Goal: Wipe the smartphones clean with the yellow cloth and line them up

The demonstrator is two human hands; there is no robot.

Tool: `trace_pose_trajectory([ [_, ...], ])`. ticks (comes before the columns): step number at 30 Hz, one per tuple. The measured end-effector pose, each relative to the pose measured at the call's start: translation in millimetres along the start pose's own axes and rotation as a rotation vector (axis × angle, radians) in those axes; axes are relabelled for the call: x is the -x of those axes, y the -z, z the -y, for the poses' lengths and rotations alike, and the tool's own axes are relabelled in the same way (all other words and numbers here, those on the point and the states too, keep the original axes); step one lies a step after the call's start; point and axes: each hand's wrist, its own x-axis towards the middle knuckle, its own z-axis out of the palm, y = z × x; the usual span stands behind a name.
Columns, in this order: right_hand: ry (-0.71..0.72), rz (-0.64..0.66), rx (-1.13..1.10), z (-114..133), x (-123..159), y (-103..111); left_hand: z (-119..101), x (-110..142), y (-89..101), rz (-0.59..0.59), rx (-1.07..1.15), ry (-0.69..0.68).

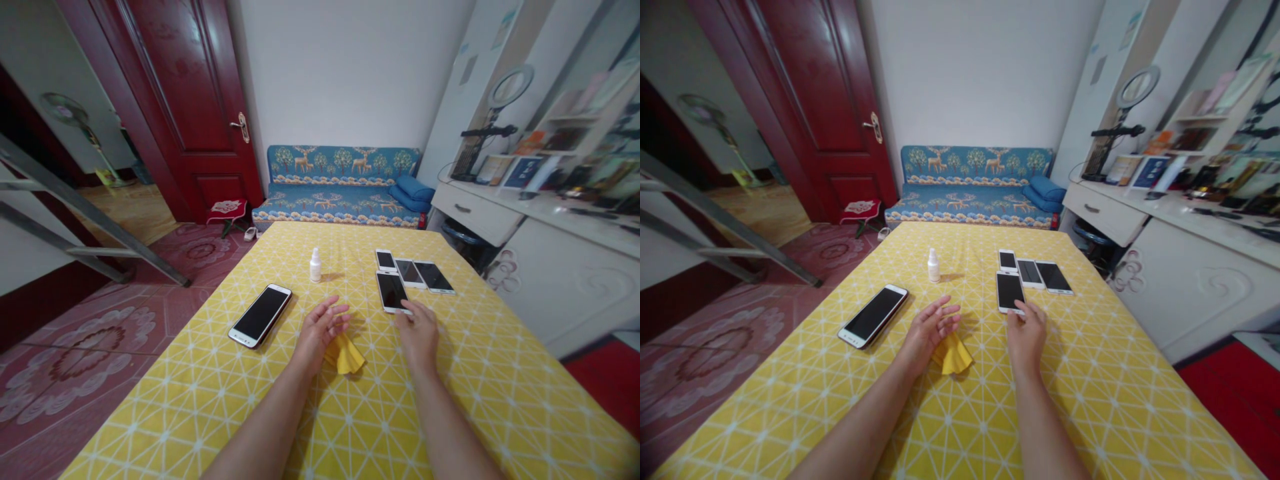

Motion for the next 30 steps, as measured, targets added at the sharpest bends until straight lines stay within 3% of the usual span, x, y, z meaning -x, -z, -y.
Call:
trace_pose_trajectory([
  [2,0.055,0.076,0.031,13.3,7.1,-1.7,-3.3,-2.1,3.3,-0.070,-0.206,-0.121],
  [6,0.023,0.552,0.085,40.9,26.4,-6.4,-23.4,-4.5,17.5,-0.210,-0.903,-0.554],
  [9,0.126,0.777,0.203,62.1,37.4,-4.7,-42.1,-2.0,29.7,-0.451,-1.369,-0.703],
  [11,0.193,0.870,0.238,75.1,41.5,-0.2,-51.8,0.8,36.7,-0.646,-1.602,-0.639],
  [13,0.251,0.960,0.273,84.5,43.7,5.3,-58.7,3.3,43.5,-0.779,-1.750,-0.461],
  [16,0.310,1.047,0.313,89.2,45.5,10.6,-66.1,5.2,53.7,-0.796,-1.829,-0.127],
  [18,0.320,1.062,0.311,86.8,46.2,10.7,-70.1,5.4,59.4,-0.752,-1.851,-0.012],
  [24,0.285,0.983,0.273,70.5,47.9,-0.3,-76.7,3.9,65.3,-0.753,-1.887,0.002],
  [30,0.278,0.934,0.206,67.2,48.5,-4.7,-76.8,5.7,62.5,-0.764,-1.918,-0.083],
])
